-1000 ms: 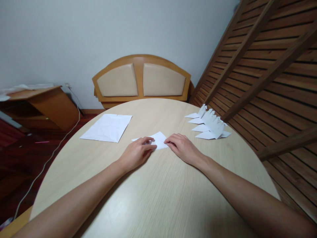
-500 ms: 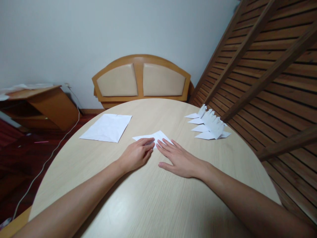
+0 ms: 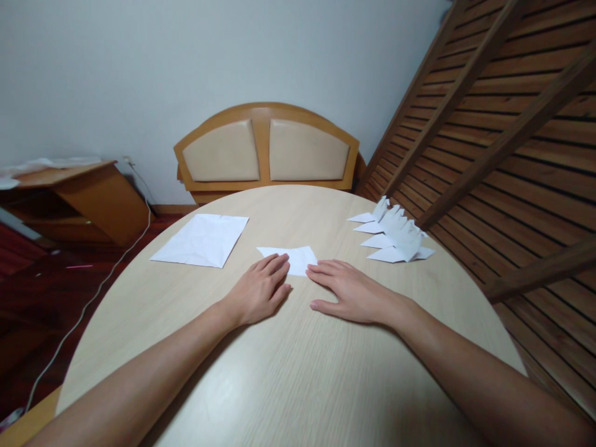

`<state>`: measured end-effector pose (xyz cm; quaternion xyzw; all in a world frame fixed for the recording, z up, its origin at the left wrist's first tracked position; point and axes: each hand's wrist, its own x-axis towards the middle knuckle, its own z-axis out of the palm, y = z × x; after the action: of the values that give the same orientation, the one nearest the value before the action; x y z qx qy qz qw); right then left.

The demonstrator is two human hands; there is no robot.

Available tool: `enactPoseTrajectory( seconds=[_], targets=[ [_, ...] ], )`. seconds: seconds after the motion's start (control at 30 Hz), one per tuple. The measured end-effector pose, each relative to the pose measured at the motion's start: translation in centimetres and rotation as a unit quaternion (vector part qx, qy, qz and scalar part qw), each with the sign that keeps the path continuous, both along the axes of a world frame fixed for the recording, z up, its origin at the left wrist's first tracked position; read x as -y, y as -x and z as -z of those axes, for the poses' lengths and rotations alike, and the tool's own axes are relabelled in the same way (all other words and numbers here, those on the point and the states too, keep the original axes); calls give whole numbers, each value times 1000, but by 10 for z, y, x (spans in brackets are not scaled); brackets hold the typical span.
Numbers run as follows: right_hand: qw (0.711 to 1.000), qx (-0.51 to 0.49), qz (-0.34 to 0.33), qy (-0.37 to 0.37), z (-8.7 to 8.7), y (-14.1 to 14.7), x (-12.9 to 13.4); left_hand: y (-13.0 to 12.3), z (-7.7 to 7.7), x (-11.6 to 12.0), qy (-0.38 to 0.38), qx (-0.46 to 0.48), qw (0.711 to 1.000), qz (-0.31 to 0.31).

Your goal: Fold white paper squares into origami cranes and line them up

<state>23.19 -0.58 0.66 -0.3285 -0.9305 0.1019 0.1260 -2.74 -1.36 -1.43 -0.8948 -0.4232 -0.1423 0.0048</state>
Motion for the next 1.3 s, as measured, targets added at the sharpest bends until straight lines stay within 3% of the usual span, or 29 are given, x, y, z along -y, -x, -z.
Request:
enactPoseTrajectory(
  seconds=[0.2,0.43,0.53,0.73,1.1,1.3],
  targets=[
    [992,-41,-101,57,-15,5,3,0,2,-1,5,25,1000,-6],
    [980,-58,-171,85,-11,7,5,-3,-4,1,12,51,999,17],
    [984,-69,-147,73,-4,6,0,-2,-4,2,24,52,998,19],
    [996,-89,10,-11,12,-2,-15,0,-3,3,40,13,999,6],
    [991,-130,3,37,12,-5,-19,2,-4,7,70,-28,997,8],
    [994,-109,-8,9,14,-5,-22,4,-2,6,80,-11,996,30]
  ],
)
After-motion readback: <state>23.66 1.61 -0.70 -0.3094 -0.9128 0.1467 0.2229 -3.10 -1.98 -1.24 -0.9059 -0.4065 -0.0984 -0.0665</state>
